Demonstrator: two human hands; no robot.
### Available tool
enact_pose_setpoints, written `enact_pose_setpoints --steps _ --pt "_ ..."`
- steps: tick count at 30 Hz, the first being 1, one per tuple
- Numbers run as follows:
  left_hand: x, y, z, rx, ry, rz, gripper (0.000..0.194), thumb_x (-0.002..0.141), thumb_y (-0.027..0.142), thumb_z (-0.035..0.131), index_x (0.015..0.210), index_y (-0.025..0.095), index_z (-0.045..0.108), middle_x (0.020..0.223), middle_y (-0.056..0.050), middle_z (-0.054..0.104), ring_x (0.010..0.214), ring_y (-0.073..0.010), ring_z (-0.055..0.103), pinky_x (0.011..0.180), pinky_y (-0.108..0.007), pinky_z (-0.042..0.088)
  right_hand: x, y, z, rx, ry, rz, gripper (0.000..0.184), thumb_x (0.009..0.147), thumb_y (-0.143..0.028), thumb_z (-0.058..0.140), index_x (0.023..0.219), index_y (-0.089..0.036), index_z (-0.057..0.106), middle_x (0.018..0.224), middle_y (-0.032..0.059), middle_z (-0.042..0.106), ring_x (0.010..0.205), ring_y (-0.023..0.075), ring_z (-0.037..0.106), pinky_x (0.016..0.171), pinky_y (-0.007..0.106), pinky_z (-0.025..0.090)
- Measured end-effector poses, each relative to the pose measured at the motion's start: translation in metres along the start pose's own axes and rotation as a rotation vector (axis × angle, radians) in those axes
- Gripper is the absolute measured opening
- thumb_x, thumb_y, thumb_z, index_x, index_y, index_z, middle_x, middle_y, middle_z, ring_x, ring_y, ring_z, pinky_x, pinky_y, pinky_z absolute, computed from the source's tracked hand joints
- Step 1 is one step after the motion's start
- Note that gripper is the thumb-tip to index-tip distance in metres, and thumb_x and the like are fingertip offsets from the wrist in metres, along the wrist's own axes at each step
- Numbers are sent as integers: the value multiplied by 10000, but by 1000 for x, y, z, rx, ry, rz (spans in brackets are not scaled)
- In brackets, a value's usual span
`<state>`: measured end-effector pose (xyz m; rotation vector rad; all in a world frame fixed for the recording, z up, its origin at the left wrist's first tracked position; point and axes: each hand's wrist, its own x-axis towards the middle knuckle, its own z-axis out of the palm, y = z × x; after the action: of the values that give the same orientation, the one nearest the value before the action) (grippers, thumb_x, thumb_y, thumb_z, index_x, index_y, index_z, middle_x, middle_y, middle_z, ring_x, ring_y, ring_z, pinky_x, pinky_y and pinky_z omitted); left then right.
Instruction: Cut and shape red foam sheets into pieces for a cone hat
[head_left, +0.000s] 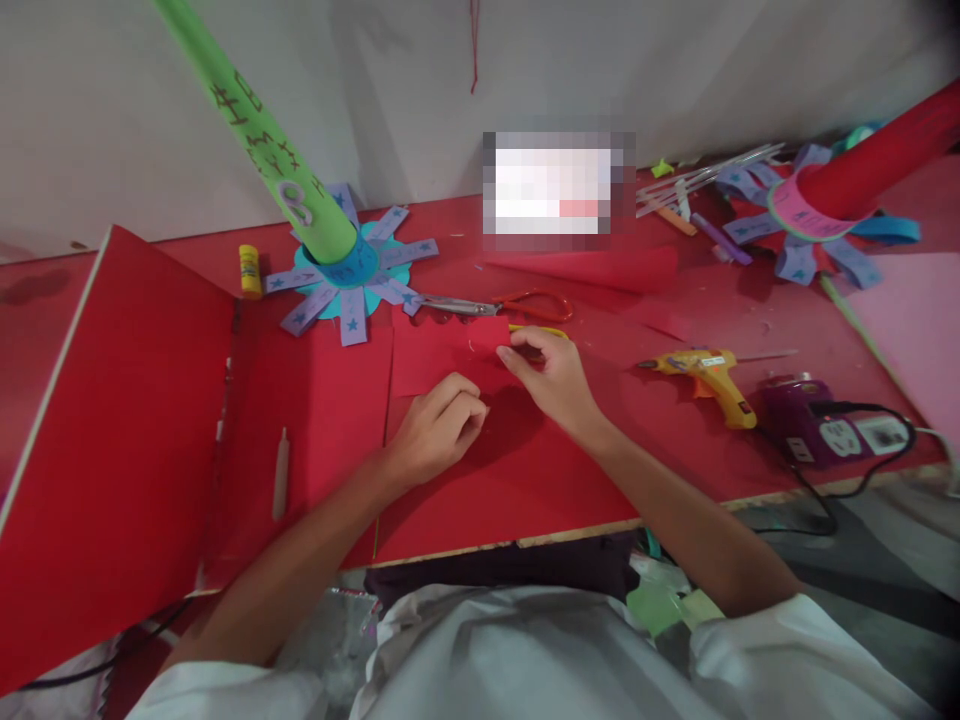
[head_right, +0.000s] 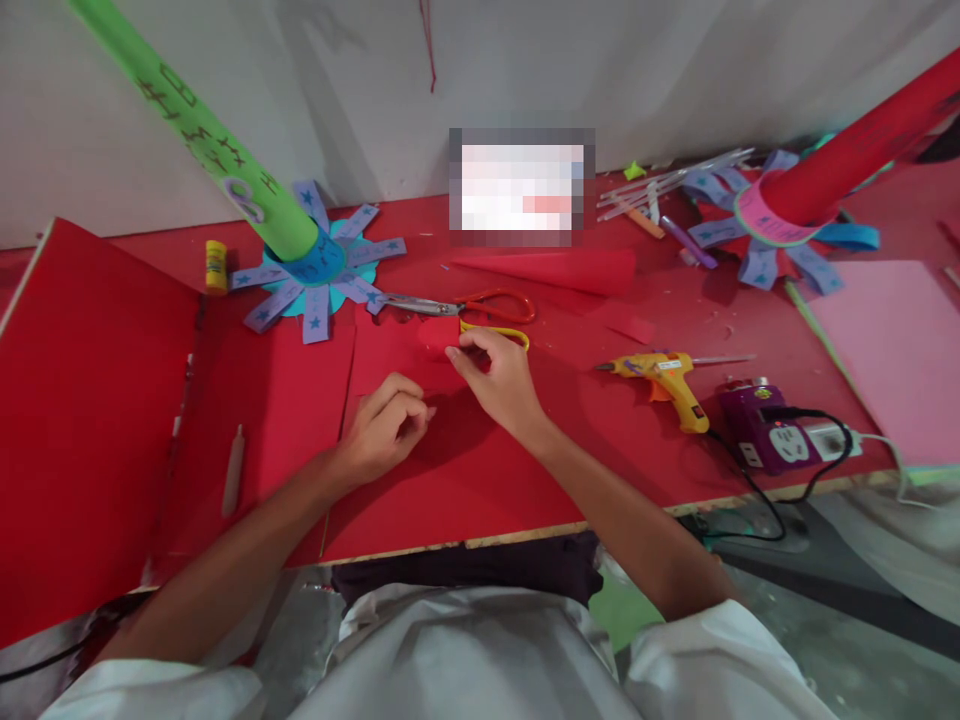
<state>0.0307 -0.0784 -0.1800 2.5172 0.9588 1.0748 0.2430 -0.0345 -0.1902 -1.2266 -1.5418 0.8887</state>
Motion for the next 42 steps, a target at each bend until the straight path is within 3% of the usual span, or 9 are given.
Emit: enact_pose_setpoints --steps 7,15,28,35,42 --pt "0 0 0 18 29 44 120 1037 279 717 982 226 625 982 -31 685 791 -137 650 664 -242 459 0 -1 0 20 0 -2 345 974 -552 688 839 -235 663 841 43 724 785 211 666 765 351 559" --pt "-1 0 -1 -17 20 23 44 1047 258 687 1010 245 707 977 -34 707 832 -145 691 724 -243 524 0 -1 -1 -1 2 2 359 972 -571 684 838 -238 665 834 41 723 794 218 665 770 357 558" --pt "4 6 -4 41 17 108 108 1013 186 669 970 235 584 953 -40 684 771 -143 662 654 -247 493 0 -2 -1 11 -18 11 365 977 -580 689 847 -240 657 843 43 715 798 219 664 774 357 555" --pt "5 6 -4 44 33 144 186 986 166 671 914 241 517 898 -24 653 712 -130 612 601 -246 454 0 -2 -2 31 -27 -15 307 994 -503 694 852 -233 663 859 42 721 814 217 678 792 360 555" --pt "5 4 -4 114 122 253 199 1011 247 759 913 212 590 849 0 642 688 -116 596 641 -253 479 -1 0 -1 14 -21 -30 286 999 -479 684 867 -224 679 867 41 737 812 206 680 779 342 551"
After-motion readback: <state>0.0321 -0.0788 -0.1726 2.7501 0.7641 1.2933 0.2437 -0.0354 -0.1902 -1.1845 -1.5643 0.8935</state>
